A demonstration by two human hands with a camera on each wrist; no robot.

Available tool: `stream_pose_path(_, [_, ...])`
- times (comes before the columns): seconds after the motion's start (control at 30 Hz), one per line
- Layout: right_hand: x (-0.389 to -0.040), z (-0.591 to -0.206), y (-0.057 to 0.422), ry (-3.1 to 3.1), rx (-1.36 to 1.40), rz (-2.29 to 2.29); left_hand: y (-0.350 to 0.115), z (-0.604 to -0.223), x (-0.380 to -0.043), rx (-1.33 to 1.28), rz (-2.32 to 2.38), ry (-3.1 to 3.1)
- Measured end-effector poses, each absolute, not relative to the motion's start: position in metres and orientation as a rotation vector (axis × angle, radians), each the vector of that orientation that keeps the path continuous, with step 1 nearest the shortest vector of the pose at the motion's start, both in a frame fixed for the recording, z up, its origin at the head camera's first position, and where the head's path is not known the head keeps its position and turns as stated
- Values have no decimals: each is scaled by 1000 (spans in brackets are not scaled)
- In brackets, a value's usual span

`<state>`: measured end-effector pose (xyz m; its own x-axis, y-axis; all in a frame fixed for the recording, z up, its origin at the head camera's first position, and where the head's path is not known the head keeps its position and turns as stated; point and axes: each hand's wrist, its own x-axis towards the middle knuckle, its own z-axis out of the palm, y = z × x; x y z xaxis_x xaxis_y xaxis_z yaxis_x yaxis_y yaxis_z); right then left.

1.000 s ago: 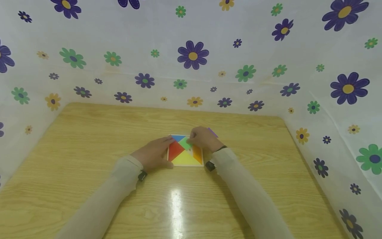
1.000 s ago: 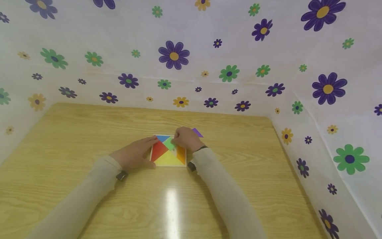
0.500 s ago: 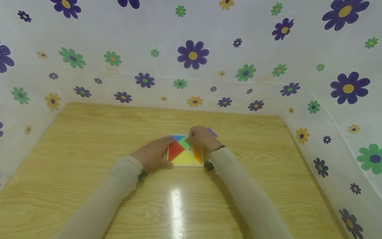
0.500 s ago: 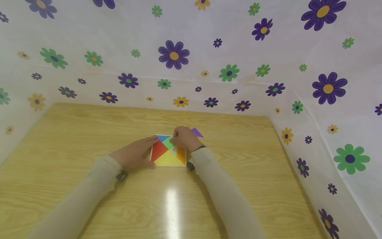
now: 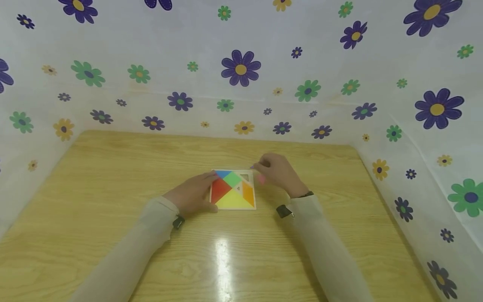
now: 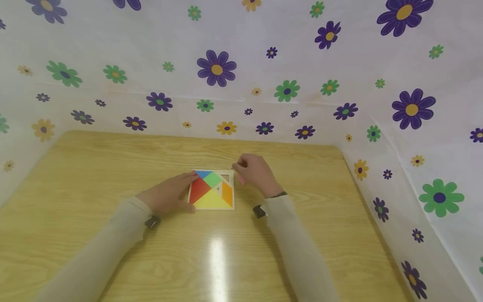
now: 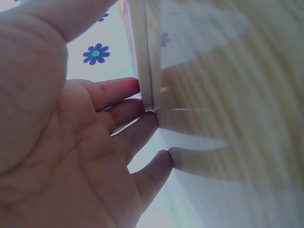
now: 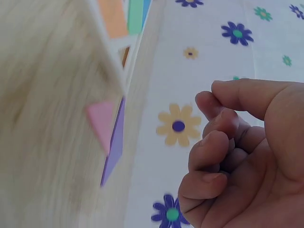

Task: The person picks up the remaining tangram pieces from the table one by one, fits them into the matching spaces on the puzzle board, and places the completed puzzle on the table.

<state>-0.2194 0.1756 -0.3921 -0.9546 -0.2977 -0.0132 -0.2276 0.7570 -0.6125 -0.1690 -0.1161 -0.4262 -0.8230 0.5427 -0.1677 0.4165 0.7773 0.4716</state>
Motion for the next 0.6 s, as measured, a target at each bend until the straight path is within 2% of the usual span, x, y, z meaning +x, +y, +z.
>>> stream_pose_path(0.33, [-211, -392, 225, 2901, -330, -913, -117, -430, -171, 731, 619, 2672])
stream_pose_path(0.6, [-214, -399, 227, 2847, -402, -842, -117, -433, -171, 695, 613, 2664])
